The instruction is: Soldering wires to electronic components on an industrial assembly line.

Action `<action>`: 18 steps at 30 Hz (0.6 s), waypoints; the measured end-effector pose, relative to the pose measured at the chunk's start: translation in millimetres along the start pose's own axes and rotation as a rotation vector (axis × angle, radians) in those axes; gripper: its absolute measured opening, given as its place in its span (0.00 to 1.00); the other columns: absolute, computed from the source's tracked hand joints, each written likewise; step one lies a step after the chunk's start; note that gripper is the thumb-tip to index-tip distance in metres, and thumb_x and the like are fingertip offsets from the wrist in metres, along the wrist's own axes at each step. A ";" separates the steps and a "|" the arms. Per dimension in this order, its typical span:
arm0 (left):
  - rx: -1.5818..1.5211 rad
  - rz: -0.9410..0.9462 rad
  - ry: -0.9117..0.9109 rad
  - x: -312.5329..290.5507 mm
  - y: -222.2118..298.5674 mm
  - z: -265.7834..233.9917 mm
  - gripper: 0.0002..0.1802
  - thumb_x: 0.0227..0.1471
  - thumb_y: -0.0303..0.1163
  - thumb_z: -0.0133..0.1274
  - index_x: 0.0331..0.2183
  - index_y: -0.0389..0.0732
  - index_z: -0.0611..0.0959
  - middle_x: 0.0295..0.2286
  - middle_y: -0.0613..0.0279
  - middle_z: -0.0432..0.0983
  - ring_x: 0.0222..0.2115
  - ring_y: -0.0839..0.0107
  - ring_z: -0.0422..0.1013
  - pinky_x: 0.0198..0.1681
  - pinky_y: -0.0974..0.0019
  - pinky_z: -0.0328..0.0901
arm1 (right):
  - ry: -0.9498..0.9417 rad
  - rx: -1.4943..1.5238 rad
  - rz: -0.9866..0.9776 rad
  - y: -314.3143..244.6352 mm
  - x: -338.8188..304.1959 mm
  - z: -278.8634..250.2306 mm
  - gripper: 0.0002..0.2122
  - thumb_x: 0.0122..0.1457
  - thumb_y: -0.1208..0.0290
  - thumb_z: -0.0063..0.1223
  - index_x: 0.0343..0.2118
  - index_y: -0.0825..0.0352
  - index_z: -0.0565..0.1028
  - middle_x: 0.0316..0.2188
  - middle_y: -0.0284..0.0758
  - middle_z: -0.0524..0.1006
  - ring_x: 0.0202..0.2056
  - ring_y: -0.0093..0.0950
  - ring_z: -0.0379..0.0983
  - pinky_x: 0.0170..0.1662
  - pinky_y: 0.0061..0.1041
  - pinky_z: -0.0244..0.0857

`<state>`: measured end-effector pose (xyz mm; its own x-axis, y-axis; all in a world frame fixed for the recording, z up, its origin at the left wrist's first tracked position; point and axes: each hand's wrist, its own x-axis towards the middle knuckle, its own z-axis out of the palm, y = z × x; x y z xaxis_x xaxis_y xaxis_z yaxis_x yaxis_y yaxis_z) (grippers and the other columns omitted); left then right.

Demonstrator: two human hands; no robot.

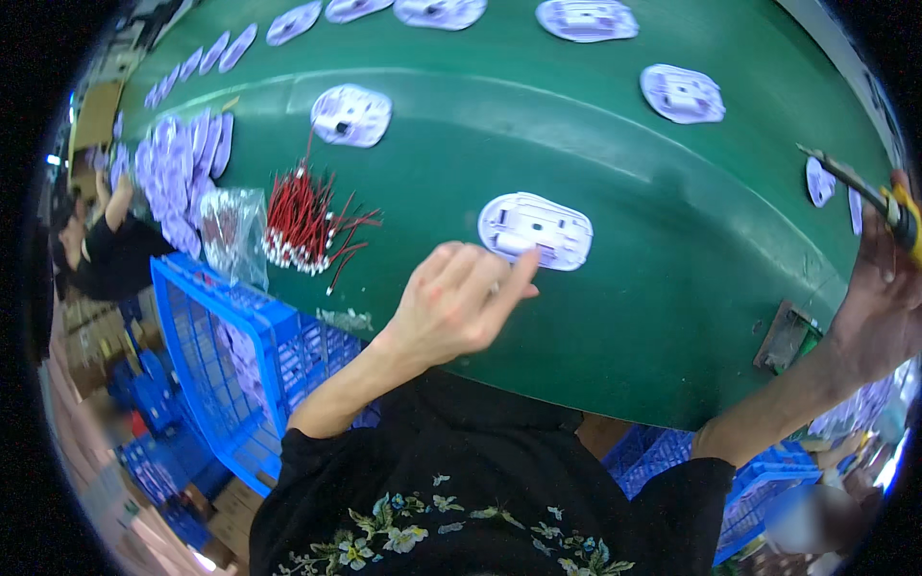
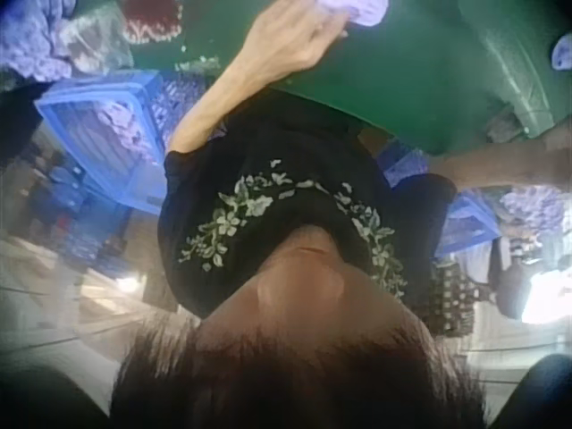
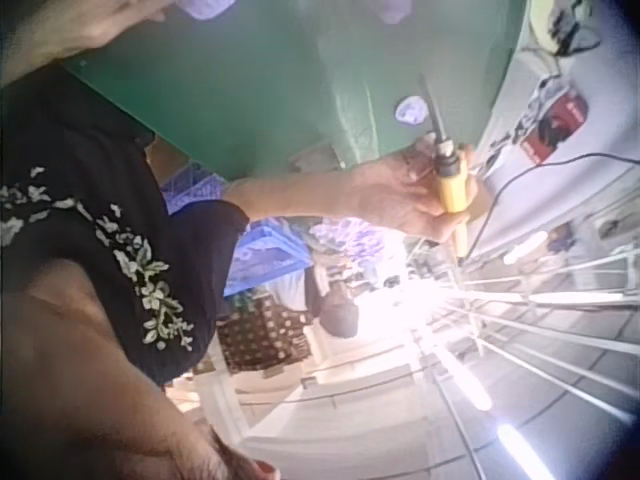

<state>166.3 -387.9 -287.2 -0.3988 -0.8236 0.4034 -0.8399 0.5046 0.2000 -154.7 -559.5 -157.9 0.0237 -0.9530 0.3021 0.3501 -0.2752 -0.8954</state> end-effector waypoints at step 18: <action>-0.515 -0.504 0.143 -35.1 6.9 -8.9 0.10 0.40 0.24 0.68 0.29 0.41 0.85 0.27 0.67 0.80 0.28 0.70 0.72 0.34 0.65 0.60 | 0.244 -0.297 0.146 39.2 -33.9 68.0 0.22 0.66 0.57 0.39 0.51 0.73 0.71 0.50 0.57 0.74 0.33 0.21 0.73 0.34 0.15 0.69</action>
<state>177.7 -353.3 -292.0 0.0718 -0.9637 0.2570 -0.6147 0.1601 0.7723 -78.0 -529.4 -181.1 -0.1824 -0.9770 0.1101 0.0732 -0.1251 -0.9894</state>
